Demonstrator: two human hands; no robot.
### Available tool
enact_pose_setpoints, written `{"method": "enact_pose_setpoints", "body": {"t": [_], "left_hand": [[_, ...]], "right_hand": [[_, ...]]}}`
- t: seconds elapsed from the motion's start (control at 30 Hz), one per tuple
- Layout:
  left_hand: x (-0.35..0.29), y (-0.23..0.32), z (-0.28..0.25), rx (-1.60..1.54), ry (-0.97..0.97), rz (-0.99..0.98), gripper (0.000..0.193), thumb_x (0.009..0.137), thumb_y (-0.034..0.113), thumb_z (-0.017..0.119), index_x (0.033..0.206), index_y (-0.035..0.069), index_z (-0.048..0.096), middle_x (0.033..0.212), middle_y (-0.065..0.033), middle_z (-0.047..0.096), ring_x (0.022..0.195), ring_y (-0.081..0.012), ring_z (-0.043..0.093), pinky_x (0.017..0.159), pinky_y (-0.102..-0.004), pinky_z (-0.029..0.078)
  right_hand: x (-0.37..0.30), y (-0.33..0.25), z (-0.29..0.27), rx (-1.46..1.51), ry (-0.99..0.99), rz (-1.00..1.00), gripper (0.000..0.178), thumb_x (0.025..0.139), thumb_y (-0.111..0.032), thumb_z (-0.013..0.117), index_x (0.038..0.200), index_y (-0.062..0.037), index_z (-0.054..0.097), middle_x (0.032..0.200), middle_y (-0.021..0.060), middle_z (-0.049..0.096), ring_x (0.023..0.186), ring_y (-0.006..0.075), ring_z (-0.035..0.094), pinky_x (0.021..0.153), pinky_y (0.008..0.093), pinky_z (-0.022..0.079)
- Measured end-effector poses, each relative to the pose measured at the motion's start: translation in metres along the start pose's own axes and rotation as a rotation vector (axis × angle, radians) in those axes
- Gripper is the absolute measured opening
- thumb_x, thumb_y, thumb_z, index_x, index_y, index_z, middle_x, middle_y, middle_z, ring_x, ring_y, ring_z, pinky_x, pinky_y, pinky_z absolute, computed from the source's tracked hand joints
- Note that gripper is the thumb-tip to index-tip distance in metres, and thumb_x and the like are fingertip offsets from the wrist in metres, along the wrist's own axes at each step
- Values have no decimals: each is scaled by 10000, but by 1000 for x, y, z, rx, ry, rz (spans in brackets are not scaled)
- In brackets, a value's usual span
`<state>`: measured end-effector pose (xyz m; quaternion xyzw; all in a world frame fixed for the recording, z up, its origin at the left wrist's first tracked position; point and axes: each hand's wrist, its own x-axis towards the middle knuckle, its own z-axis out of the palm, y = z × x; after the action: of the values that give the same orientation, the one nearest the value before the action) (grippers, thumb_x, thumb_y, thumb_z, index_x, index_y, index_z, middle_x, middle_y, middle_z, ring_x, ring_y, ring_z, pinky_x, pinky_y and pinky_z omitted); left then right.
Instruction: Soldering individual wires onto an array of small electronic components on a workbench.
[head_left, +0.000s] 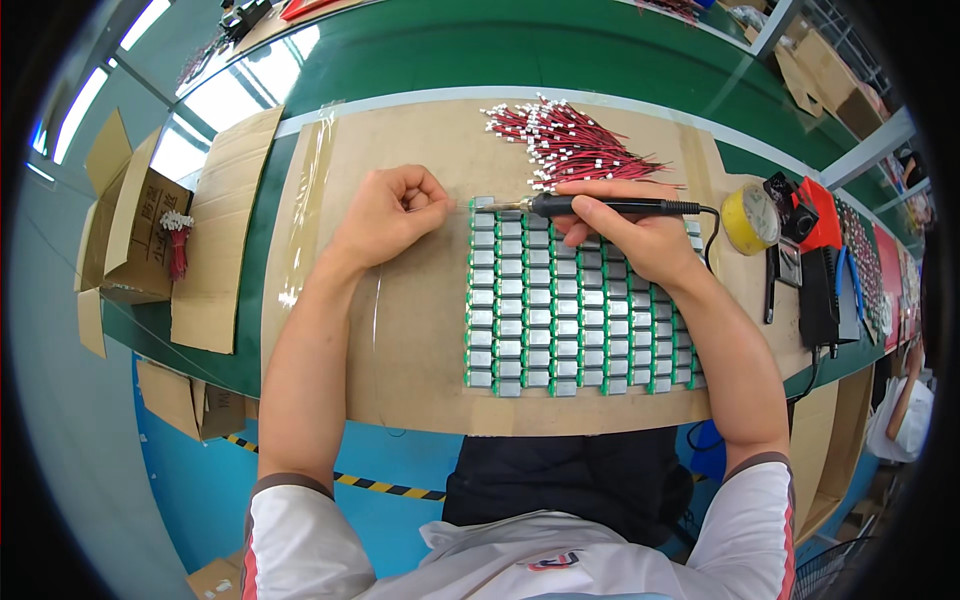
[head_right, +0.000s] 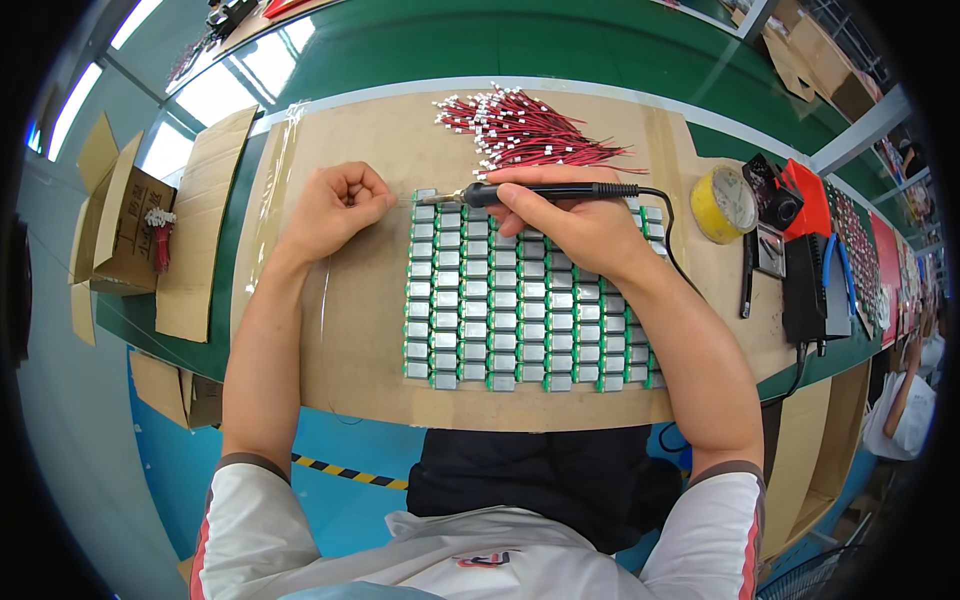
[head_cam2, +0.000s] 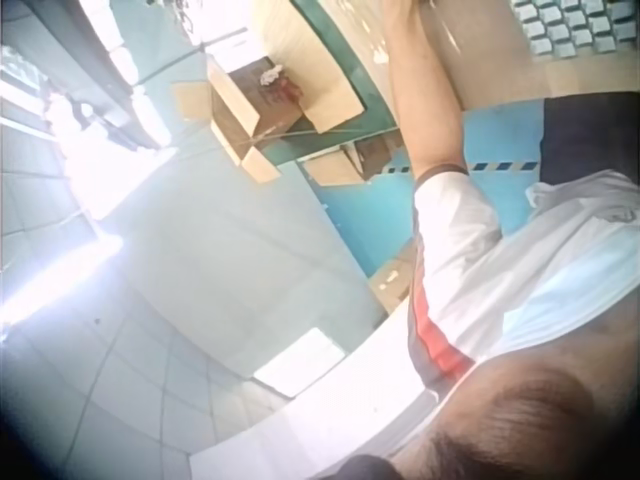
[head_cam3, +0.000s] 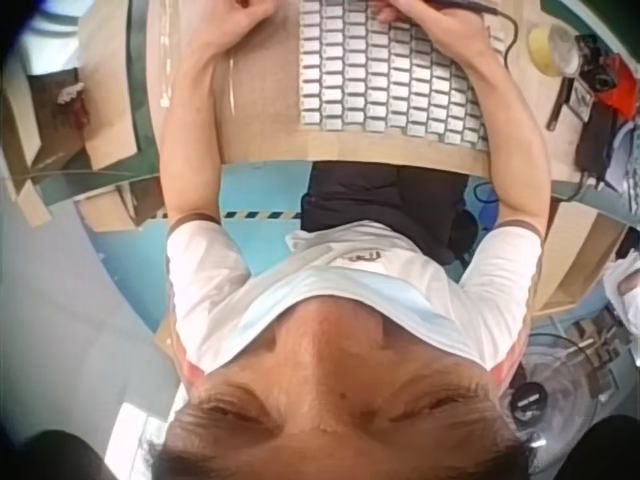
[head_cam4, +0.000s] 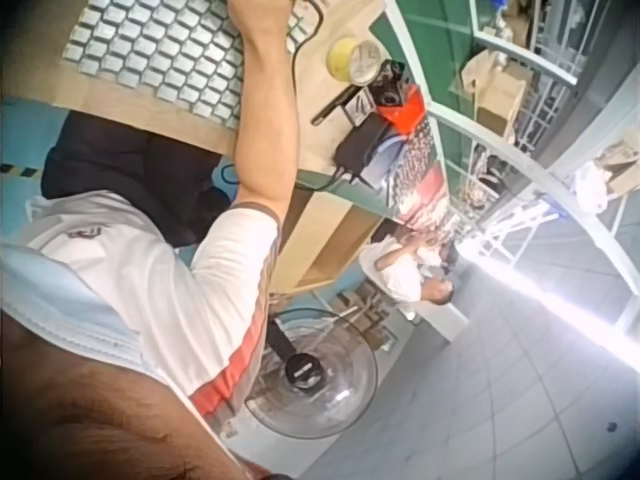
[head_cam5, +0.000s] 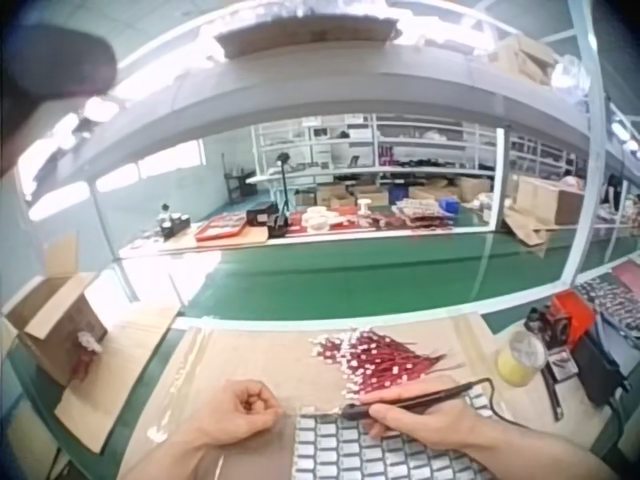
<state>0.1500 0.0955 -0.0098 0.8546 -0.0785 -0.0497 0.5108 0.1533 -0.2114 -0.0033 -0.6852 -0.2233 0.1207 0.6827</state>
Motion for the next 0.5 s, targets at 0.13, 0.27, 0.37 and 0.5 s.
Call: {"method": "enact_pose_setpoints", "body": {"t": [0.13,0.27,0.37,0.5], "left_hand": [[-1,-1,-1,5,2,20,98,865,76,735,832,15,667,591,92,466,549,-2,363,519,-222,294],[-1,0,0,15,-1,15,101,868,79,734,829,14,668,592,92,467,550,-2,364,518,-222,293],[-2,0,-1,12,-1,20,99,869,78,733,828,13,671,591,93,464,551,-2,364,517,-224,295],[-1,1,1,11,-3,16,95,872,76,732,833,9,676,593,94,464,551,-3,362,516,-225,296]], "right_hand": [[0,1,0,11,9,10,237,982,-78,651,1184,31,707,968,125,746,803,139,717,762,258,574],[0,0,1,5,7,4,237,981,-72,650,1182,42,703,954,119,743,816,143,720,780,264,578],[0,-2,2,7,3,2,238,979,-68,652,1182,45,702,944,114,740,820,144,720,787,266,579],[0,-3,1,-27,-3,-16,234,977,-58,649,1178,47,703,938,110,737,823,145,720,795,269,581]]}}
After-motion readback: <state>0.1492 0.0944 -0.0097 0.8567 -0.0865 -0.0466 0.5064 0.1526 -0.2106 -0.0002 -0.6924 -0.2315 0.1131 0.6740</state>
